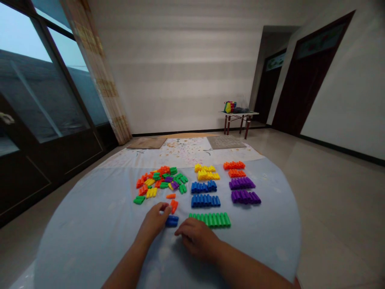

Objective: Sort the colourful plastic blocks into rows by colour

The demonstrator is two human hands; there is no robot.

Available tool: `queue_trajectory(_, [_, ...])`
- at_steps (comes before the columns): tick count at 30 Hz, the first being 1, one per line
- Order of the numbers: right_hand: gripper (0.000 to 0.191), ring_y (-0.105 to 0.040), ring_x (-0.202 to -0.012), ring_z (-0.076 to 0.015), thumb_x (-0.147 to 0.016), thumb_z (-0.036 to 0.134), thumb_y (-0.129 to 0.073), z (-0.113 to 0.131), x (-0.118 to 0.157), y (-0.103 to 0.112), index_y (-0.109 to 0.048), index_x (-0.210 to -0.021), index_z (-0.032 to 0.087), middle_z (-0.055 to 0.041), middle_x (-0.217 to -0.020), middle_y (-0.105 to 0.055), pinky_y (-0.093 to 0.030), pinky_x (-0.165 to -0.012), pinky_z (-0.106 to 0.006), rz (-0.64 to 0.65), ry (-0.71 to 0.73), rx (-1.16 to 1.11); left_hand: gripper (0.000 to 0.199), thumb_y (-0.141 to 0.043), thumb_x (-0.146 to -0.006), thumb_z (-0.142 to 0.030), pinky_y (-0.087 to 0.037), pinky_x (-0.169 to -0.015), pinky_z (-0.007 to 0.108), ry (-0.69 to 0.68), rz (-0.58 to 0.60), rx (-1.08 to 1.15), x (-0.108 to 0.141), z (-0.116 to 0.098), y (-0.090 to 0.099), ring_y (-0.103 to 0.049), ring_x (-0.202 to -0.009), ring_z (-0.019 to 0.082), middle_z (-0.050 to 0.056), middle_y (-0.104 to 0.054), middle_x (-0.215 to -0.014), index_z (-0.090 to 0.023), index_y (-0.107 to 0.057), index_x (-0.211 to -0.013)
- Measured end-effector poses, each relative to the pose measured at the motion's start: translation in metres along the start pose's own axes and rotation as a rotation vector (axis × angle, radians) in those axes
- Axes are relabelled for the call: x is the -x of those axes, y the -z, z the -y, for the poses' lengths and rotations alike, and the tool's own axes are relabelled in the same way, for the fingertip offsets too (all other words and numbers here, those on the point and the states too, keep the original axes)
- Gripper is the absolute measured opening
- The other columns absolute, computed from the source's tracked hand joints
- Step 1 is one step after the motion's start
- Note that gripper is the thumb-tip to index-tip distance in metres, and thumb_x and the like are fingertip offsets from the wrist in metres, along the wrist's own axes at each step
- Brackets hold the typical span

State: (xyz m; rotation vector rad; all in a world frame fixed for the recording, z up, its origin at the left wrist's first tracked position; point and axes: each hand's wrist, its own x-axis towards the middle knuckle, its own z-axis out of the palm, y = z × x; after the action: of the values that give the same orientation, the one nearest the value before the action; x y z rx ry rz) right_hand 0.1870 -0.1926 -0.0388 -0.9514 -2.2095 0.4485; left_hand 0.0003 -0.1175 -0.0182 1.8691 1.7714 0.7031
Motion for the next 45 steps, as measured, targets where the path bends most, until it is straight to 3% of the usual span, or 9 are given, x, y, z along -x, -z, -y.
queue_trajectory(6, [0.031, -0.058, -0.096, -0.0184, -0.08, 0.011, -0.049, 0.005, -0.013, 0.011, -0.063, -0.107, 0.019, -0.0076, -0.102, -0.064, -0.045, -0.085, -0.029, 0.028, -0.101, 0.158, 0.04, -0.034, -0.079, -0.044, -0.044, -0.079, 0.031, 0.065, -0.254, -0.019, 0.0, 0.025, 0.02, -0.06, -0.084, 0.021, 0.01, -0.065, -0.096, -0.017, -0.061, -0.091])
queue_trajectory(10, [0.03, -0.057, -0.097, -0.0228, -0.083, 0.029, -0.055, 0.016, -0.036, 0.008, -0.061, -0.109, 0.017, -0.0106, -0.104, -0.063, -0.047, -0.083, -0.034, 0.119, -0.188, 0.307, 0.037, -0.033, -0.08, -0.041, -0.043, -0.078, 0.033, 0.072, -0.337, -0.054, 0.003, 0.042, 0.019, -0.058, -0.085, 0.023, 0.012, -0.064, -0.094, -0.016, -0.06, -0.088])
queue_trajectory(15, [0.044, -0.058, -0.096, -0.0293, -0.082, 0.047, -0.053, 0.028, -0.063, -0.007, -0.062, -0.107, 0.012, -0.0173, -0.104, -0.062, -0.048, -0.077, -0.04, 0.207, -0.335, 0.46, 0.038, -0.032, -0.081, -0.042, -0.042, -0.076, 0.031, 0.059, -0.339, -0.031, 0.004, 0.049, 0.017, -0.057, -0.087, 0.022, 0.011, -0.064, -0.093, -0.018, -0.06, -0.086])
queue_trajectory(22, [0.039, -0.054, -0.103, -0.025, -0.077, 0.031, -0.056, 0.021, -0.06, -0.006, -0.059, -0.113, 0.018, -0.0132, -0.116, -0.058, -0.045, -0.084, -0.037, 0.314, -0.081, 0.406, 0.037, -0.032, -0.08, -0.042, -0.041, -0.077, 0.028, 0.039, -0.324, 0.022, 0.007, 0.051, 0.018, -0.058, -0.087, 0.02, 0.008, -0.065, -0.092, -0.019, -0.061, -0.083])
queue_trajectory(30, [0.04, -0.055, -0.099, -0.0265, -0.075, 0.035, -0.058, 0.023, -0.059, -0.006, -0.06, -0.111, 0.017, -0.0127, -0.106, -0.061, -0.043, -0.082, -0.04, 0.286, -0.218, 0.397, 0.038, -0.033, -0.08, -0.044, -0.04, -0.076, 0.03, 0.062, -0.297, 0.033, 0.006, 0.054, 0.019, -0.057, -0.088, 0.022, 0.01, -0.065, -0.094, -0.019, -0.061, -0.086])
queue_trajectory(33, [0.047, -0.053, -0.103, -0.0238, -0.073, 0.028, -0.063, 0.013, -0.054, 0.011, -0.056, -0.118, 0.021, -0.01, -0.113, -0.06, -0.041, -0.088, -0.038, 0.198, -0.176, 0.297, 0.039, -0.033, -0.08, -0.045, -0.04, -0.076, 0.03, 0.076, -0.276, 0.016, 0.006, 0.052, 0.02, -0.057, -0.088, 0.022, 0.009, -0.065, -0.094, -0.019, -0.061, -0.085])
queue_trajectory(38, [0.053, -0.052, -0.107, -0.0213, -0.067, 0.011, -0.062, -0.029, -0.027, 0.077, -0.056, -0.119, 0.018, -0.0093, -0.114, -0.059, -0.039, -0.094, -0.036, -0.04, -0.244, 0.226, 0.039, -0.033, -0.078, -0.045, -0.04, -0.078, 0.03, 0.091, -0.258, 0.032, 0.006, 0.049, 0.022, -0.057, -0.089, 0.022, 0.01, -0.064, -0.097, -0.019, -0.061, -0.086])
queue_trajectory(41, [0.053, -0.056, -0.098, -0.0197, -0.066, 0.007, -0.06, -0.053, -0.012, 0.109, -0.058, -0.118, 0.017, -0.0086, -0.11, -0.061, -0.042, -0.09, -0.035, -0.038, -0.372, 0.25, 0.039, -0.034, -0.077, -0.045, -0.041, -0.079, 0.031, 0.089, -0.266, 0.039, 0.006, 0.049, 0.022, -0.057, -0.089, 0.022, 0.01, -0.065, -0.097, -0.019, -0.061, -0.085])
queue_trajectory(45, [0.052, -0.059, -0.094, -0.0188, -0.066, 0.007, -0.06, -0.07, -0.004, 0.12, -0.059, -0.117, 0.016, -0.0093, -0.113, -0.062, -0.045, -0.088, -0.032, 0.048, -0.491, 0.302, 0.038, -0.035, -0.077, -0.046, -0.041, -0.079, 0.031, 0.115, -0.254, 0.056, 0.006, 0.05, 0.022, -0.057, -0.089, 0.023, 0.01, -0.065, -0.097, -0.019, -0.061, -0.086])
